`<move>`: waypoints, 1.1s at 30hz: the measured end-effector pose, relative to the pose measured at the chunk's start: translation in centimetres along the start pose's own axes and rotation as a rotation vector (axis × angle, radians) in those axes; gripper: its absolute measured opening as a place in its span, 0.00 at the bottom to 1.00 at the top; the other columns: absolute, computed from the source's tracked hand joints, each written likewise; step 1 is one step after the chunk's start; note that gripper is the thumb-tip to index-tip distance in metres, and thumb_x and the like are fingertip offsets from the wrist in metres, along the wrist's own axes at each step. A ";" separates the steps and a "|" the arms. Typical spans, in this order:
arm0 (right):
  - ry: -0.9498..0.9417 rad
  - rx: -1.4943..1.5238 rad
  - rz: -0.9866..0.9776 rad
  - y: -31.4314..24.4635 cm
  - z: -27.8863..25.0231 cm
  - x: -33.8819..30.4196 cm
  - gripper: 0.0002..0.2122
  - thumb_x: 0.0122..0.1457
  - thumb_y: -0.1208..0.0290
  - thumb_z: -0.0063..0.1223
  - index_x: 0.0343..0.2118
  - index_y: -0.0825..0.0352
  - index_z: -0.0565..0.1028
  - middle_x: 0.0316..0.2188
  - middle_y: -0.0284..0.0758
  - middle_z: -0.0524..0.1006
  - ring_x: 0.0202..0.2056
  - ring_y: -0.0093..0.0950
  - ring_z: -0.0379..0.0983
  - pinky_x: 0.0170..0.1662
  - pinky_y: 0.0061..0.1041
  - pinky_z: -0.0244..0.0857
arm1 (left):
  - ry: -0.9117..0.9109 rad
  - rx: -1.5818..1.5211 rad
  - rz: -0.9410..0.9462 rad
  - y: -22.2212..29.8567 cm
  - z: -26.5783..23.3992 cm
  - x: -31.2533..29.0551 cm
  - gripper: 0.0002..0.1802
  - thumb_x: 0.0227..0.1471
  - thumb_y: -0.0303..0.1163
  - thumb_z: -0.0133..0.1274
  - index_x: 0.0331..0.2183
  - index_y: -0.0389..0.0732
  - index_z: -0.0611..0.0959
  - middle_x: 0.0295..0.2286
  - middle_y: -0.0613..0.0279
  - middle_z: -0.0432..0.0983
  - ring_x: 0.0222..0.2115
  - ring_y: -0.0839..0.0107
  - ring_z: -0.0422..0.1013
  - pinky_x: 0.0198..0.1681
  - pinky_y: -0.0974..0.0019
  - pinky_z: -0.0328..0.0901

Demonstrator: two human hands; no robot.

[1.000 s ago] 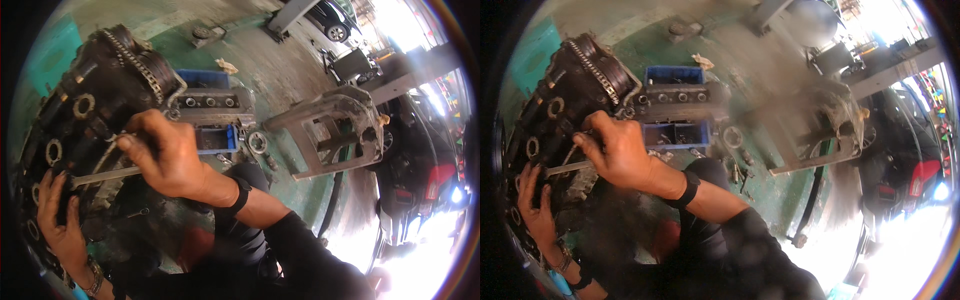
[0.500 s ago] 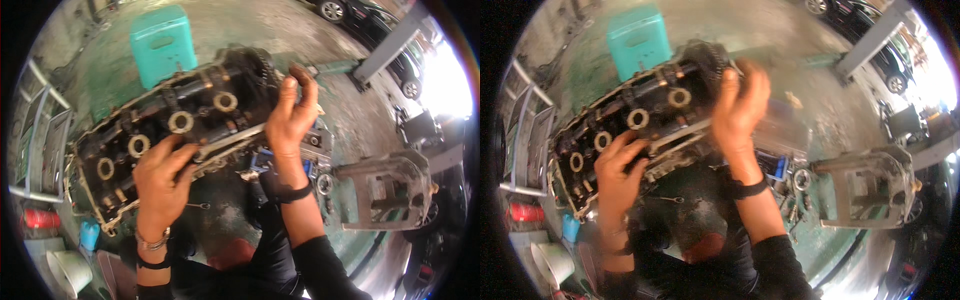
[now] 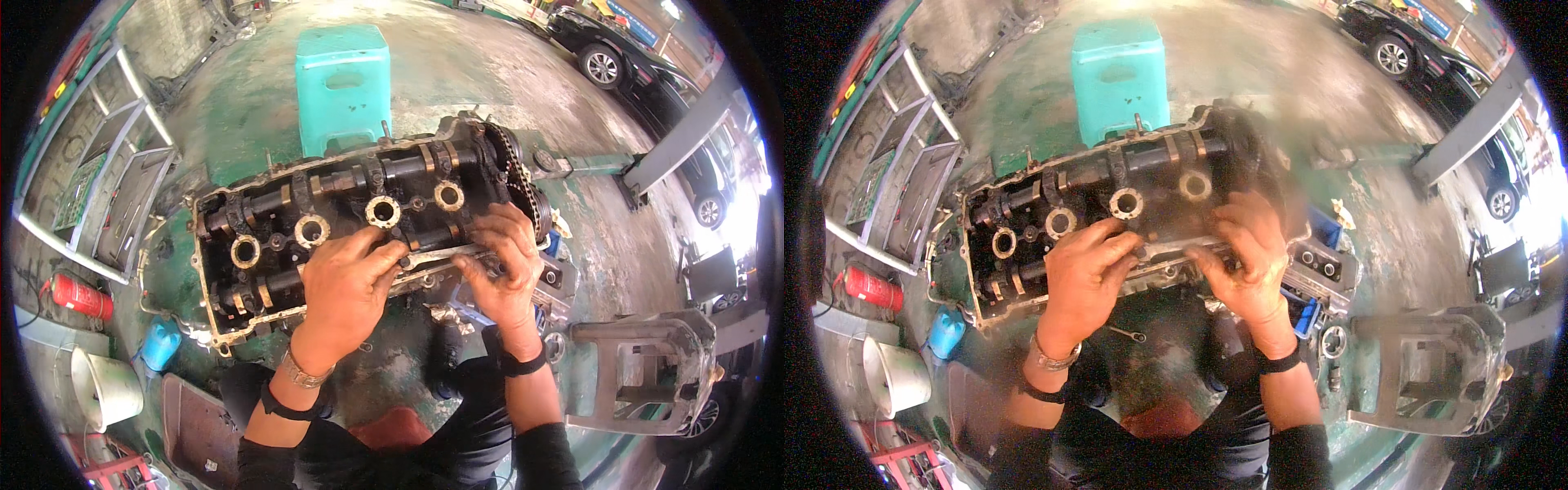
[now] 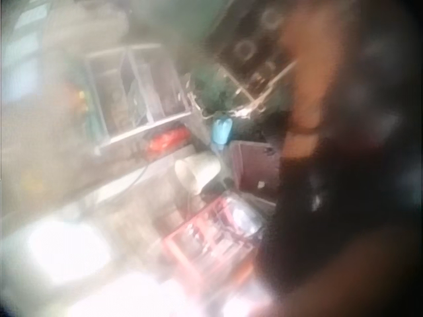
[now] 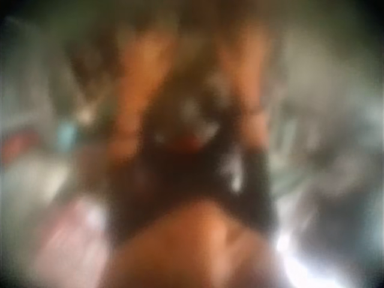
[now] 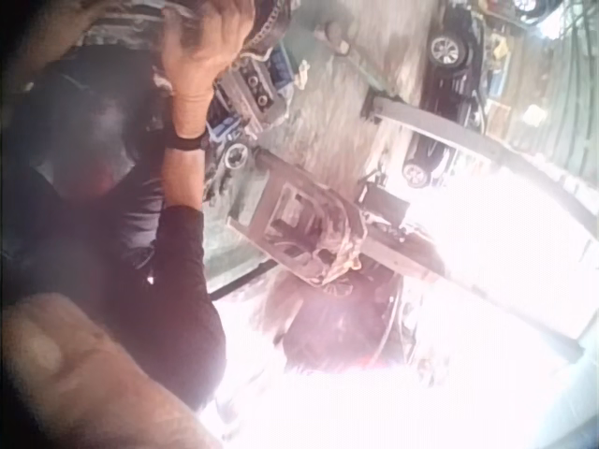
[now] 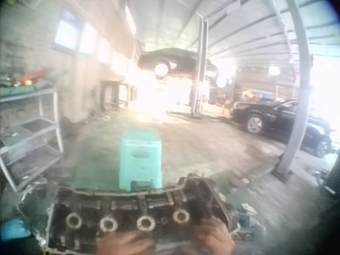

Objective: The person uses a wrench to loosen and remove bolts from the camshaft caps on an engine cylinder head. They remove the bolts and place them into a blue parts tray, then continue loosening additional bolts on the valvetrain assembly.

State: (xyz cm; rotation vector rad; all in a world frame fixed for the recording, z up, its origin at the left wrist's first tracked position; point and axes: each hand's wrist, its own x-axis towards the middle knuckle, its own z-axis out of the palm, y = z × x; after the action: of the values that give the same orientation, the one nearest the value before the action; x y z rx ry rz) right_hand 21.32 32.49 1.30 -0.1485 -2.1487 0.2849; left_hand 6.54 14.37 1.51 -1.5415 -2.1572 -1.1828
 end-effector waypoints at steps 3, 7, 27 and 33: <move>-0.107 -0.046 -0.055 -0.2 -0.3 -0.2 0.18 0.41 0.69 0.73 0.35 0.67 0.80 0.42 0.38 0.79 0.50 0.46 0.72 0.55 0.47 0.65 | -0.003 0.003 -0.003 -0.1 0.0 -0.2 0.11 0.47 0.32 0.63 0.37 0.50 0.88 0.38 0.64 0.80 0.34 0.58 0.76 0.38 0.56 0.68; -0.122 -0.151 -0.035 -0.6 -0.1 -0.2 0.13 0.42 0.79 0.66 0.34 0.67 0.81 0.43 0.37 0.79 0.51 0.45 0.71 0.55 0.46 0.64 | -0.011 0.001 -0.002 -0.1 -0.2 -0.2 0.12 0.46 0.32 0.64 0.38 0.49 0.88 0.38 0.62 0.80 0.35 0.58 0.76 0.38 0.55 0.68; -0.356 0.225 0.589 -5.7 -2.9 -3.5 0.09 0.62 0.73 0.56 0.38 0.74 0.80 0.25 0.47 0.76 0.24 0.43 0.74 0.28 0.36 0.65 | -0.077 -0.038 -0.004 -0.2 -0.9 -0.1 0.17 0.45 0.32 0.66 0.41 0.46 0.87 0.41 0.56 0.80 0.38 0.55 0.76 0.41 0.54 0.69; -0.393 0.446 0.815 -6.7 -1.5 -6.2 0.08 0.65 0.73 0.54 0.35 0.75 0.77 0.23 0.32 0.74 0.26 0.22 0.68 0.30 0.24 0.61 | -0.106 -0.043 -0.006 -0.2 -1.1 -0.1 0.17 0.45 0.32 0.66 0.41 0.46 0.87 0.41 0.56 0.80 0.38 0.54 0.76 0.41 0.54 0.69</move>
State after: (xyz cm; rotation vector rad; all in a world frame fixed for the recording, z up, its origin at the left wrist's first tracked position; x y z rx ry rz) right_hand 26.02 24.87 -1.13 -0.7598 -2.2386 1.3400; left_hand 6.15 13.51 2.12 -1.6524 -2.2177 -1.1811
